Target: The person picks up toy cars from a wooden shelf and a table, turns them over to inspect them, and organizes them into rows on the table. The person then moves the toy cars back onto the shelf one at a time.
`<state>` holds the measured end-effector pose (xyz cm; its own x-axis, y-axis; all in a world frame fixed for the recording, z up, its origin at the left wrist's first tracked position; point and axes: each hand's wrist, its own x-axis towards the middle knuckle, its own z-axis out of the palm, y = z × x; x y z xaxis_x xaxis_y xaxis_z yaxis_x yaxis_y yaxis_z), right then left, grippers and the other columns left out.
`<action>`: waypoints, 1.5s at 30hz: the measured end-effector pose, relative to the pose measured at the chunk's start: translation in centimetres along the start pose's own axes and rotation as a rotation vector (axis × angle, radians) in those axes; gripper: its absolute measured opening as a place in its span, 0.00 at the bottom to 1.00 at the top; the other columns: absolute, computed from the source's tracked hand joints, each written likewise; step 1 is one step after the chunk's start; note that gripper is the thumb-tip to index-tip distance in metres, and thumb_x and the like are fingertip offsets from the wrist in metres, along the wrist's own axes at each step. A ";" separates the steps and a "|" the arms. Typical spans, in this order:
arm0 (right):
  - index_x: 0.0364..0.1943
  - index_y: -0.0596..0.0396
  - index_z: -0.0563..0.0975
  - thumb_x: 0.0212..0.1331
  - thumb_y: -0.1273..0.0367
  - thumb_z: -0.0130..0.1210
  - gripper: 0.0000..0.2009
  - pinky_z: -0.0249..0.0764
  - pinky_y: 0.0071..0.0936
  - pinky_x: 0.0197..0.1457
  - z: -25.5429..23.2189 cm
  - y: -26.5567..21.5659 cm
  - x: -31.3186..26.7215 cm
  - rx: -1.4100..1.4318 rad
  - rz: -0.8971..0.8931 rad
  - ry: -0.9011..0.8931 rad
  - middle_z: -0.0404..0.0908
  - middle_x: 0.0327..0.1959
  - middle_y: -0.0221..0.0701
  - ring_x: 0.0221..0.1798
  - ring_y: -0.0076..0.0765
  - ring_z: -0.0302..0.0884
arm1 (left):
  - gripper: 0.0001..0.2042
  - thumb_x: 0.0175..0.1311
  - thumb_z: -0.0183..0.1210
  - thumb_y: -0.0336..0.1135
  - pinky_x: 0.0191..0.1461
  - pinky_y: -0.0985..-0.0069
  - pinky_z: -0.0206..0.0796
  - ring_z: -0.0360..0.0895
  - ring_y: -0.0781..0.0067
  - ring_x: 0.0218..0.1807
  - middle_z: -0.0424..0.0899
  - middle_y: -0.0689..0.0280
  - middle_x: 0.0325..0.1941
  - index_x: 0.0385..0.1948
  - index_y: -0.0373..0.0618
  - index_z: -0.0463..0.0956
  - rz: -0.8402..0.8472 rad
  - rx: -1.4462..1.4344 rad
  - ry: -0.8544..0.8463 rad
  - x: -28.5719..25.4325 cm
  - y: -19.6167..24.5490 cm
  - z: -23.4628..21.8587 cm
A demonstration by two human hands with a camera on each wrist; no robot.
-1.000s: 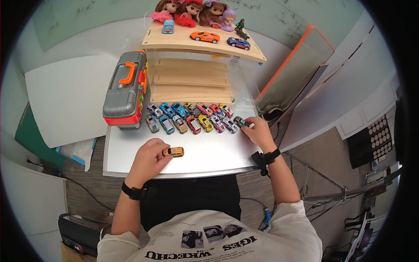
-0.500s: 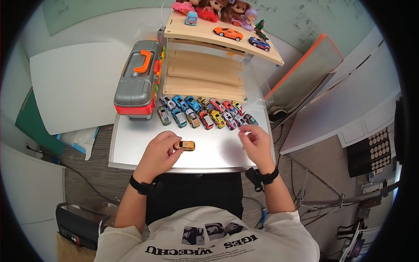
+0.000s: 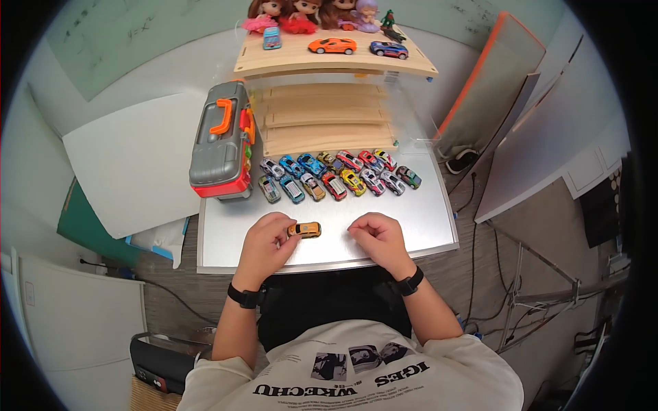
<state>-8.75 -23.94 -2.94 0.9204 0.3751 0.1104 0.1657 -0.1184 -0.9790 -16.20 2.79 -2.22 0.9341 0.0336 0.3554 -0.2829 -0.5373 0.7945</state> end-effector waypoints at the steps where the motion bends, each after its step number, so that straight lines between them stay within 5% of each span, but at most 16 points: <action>1: 0.35 0.60 0.86 0.61 0.77 0.65 0.01 0.64 0.17 0.30 0.0 -0.1 -0.1 -0.024 -0.028 -0.012 0.79 0.28 0.22 0.26 0.13 0.68 | 0.13 0.57 0.71 0.21 0.33 0.81 0.70 0.75 0.81 0.27 0.85 0.60 0.44 0.44 0.33 0.84 0.004 0.004 -0.014 0.0 0.0 0.1; 10: 0.34 0.60 0.85 0.61 0.74 0.66 0.03 0.69 0.23 0.30 -0.1 -0.3 -0.3 -0.109 -0.117 -0.027 0.79 0.26 0.29 0.25 0.21 0.72 | 0.12 0.57 0.71 0.24 0.31 0.79 0.69 0.76 0.79 0.25 0.85 0.60 0.43 0.43 0.34 0.85 0.006 0.039 0.028 0.0 0.4 0.3; 20: 0.35 0.61 0.86 0.61 0.75 0.65 0.03 0.68 0.21 0.30 -0.1 0.2 -0.7 -0.156 -0.211 -0.018 0.79 0.26 0.26 0.26 0.16 0.71 | 0.11 0.57 0.70 0.23 0.32 0.80 0.68 0.74 0.80 0.24 0.85 0.61 0.41 0.42 0.33 0.85 0.017 0.039 0.032 -0.1 0.3 0.3; 26: 0.34 0.61 0.86 0.60 0.73 0.65 0.04 0.70 0.24 0.32 -0.3 0.3 -0.8 -0.095 -0.154 0.011 0.81 0.27 0.31 0.26 0.22 0.73 | 0.10 0.57 0.70 0.23 0.33 0.80 0.68 0.73 0.81 0.23 0.85 0.62 0.40 0.41 0.34 0.85 0.020 0.052 0.042 -0.2 0.2 0.4; 45: 0.37 0.60 0.87 0.63 0.72 0.67 0.05 0.74 0.18 0.34 -0.7 1.4 -0.7 0.102 0.001 -0.028 0.85 0.29 0.25 0.30 0.14 0.76 | 0.13 0.55 0.72 0.26 0.32 0.77 0.69 0.75 0.77 0.23 0.84 0.62 0.37 0.42 0.34 0.85 0.090 0.061 0.046 -0.2 -0.6 0.5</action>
<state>-8.87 -25.00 -4.25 0.9101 0.4006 0.1063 0.1270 -0.0254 -0.9916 -16.13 2.70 -3.05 0.8944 0.0210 0.4469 -0.3497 -0.5901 0.7277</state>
